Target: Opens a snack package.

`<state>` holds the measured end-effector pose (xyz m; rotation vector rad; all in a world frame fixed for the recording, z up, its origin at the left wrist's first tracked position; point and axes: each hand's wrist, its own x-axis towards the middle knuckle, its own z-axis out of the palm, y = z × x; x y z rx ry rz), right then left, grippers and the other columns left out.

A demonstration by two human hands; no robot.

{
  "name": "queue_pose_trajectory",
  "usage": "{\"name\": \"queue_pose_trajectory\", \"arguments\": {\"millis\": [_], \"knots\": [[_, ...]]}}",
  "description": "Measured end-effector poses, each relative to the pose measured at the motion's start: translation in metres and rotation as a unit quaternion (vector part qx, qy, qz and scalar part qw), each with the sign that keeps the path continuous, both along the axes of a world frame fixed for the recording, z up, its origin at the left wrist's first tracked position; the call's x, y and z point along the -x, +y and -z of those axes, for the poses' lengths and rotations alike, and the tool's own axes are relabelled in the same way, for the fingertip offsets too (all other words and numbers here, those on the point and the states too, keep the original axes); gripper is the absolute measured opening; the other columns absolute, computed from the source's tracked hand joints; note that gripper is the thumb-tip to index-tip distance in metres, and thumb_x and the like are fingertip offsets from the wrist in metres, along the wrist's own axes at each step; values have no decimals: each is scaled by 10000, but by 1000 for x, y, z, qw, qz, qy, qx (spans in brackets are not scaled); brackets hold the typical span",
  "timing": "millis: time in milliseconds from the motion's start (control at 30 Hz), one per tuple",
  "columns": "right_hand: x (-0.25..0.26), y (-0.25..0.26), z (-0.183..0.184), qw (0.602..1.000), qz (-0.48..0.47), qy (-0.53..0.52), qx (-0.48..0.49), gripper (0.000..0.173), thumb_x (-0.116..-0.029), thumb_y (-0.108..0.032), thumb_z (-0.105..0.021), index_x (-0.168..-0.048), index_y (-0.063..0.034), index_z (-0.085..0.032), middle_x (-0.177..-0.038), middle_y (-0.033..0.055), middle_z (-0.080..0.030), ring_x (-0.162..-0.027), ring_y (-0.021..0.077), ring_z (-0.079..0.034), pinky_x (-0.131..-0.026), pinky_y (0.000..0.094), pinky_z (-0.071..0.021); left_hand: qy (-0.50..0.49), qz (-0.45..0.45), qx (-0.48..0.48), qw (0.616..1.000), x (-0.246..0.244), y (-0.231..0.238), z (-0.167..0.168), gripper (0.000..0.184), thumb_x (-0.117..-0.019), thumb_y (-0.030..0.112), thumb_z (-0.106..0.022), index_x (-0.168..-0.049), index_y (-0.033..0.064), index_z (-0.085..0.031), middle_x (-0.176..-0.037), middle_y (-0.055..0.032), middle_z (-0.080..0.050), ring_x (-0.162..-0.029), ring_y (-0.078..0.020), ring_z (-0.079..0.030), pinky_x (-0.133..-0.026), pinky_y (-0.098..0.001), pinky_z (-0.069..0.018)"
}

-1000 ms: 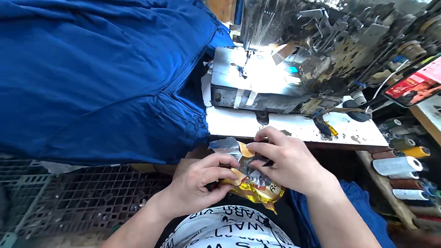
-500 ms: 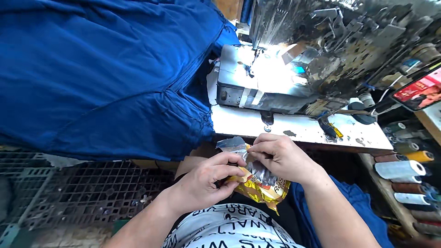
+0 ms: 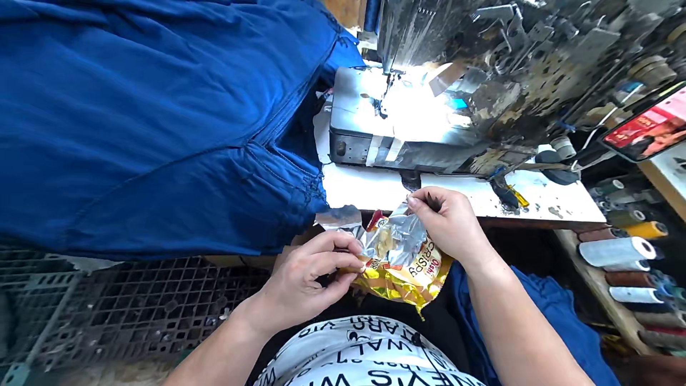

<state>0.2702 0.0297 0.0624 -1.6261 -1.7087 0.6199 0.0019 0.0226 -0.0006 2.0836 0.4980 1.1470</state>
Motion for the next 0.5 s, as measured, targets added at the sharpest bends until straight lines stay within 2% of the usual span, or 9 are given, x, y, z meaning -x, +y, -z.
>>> {"name": "queue_pose_trajectory", "arguments": {"millis": [67,100,167,233,300,367,400,500], "knots": [[2,-3,-3,997,-3,59,49,133,-996,-142,-628,-915,-93,-721,-660,-45,-616,-513,-4,-541,-493,166,-472,-16,-47,41,998,0,2,6,130,-949,101,-698,-1067,108,-750,-1268,-51,-650,-1074,-47,-656,-872,-193,-587],[3,-6,-4,993,-8,93,76,109,-995,-131,-639,-932,-83,-714,-645,-34,-624,-478,11,-545,-459,173,-481,-28,-72,62,995,-2,2,11,141,-954,92,-682,-1075,108,-752,-1308,-62,-639,-1075,-66,-665,-861,-212,-598],[7,-8,-4,984,-15,143,101,71,-984,-104,-645,-1011,-69,-700,-656,-14,-633,-457,38,-555,-432,185,-493,-61,-121,94,986,-9,3,19,173,-948,69,-663,-1092,95,-755,-1391,-92,-599,-1109,-119,-672,-860,-252,-615],[10,-10,0,978,-16,182,99,162,-975,-67,-633,-1131,-48,-669,-679,4,-627,-460,56,-566,-432,192,-509,-98,-161,115,975,-17,1,24,236,-944,94,-680,-1173,89,-740,-1474,-108,-543,-1201,-189,-649,-911,-312,-618],[13,-12,5,973,-6,213,86,208,-967,-38,-612,-1169,-32,-661,-685,7,-624,-460,63,-568,-429,196,-516,-143,-171,133,966,-23,-2,27,399,-974,179,-692,-1363,104,-640,-1568,-84,-451,-1363,-250,-540,-1081,-413,-540],[18,-15,8,969,7,237,71,194,-967,-28,-593,-1147,-18,-661,-673,-3,-615,-451,52,-561,-414,188,-509,-190,-159,140,959,-26,-4,29,574,-1012,288,-651,-1538,169,-456,-1647,-29,-346,-1494,-247,-379,-1225,-481,-363],[20,-18,9,967,11,247,62,180,-968,-26,-588,-1132,-12,-663,-668,-5,-617,-454,47,-565,-413,184,-508,-203,-153,130,958,-26,-6,31,608,-1028,353,-612,-1575,206,-391,-1665,-2,-312,-1526,-234,-321,-1254,-490,-300],[23,-21,14,960,23,274,42,138,-973,-29,-583,-1076,-15,-674,-663,-4,-650,-462,51,-594,-416,186,-519,-212,-152,87,961,-21,-13,35,732,-1009,561,-531,-1623,254,-277,-1698,38,-233,-1562,-214,-232,-1283,-491,-204]]}}
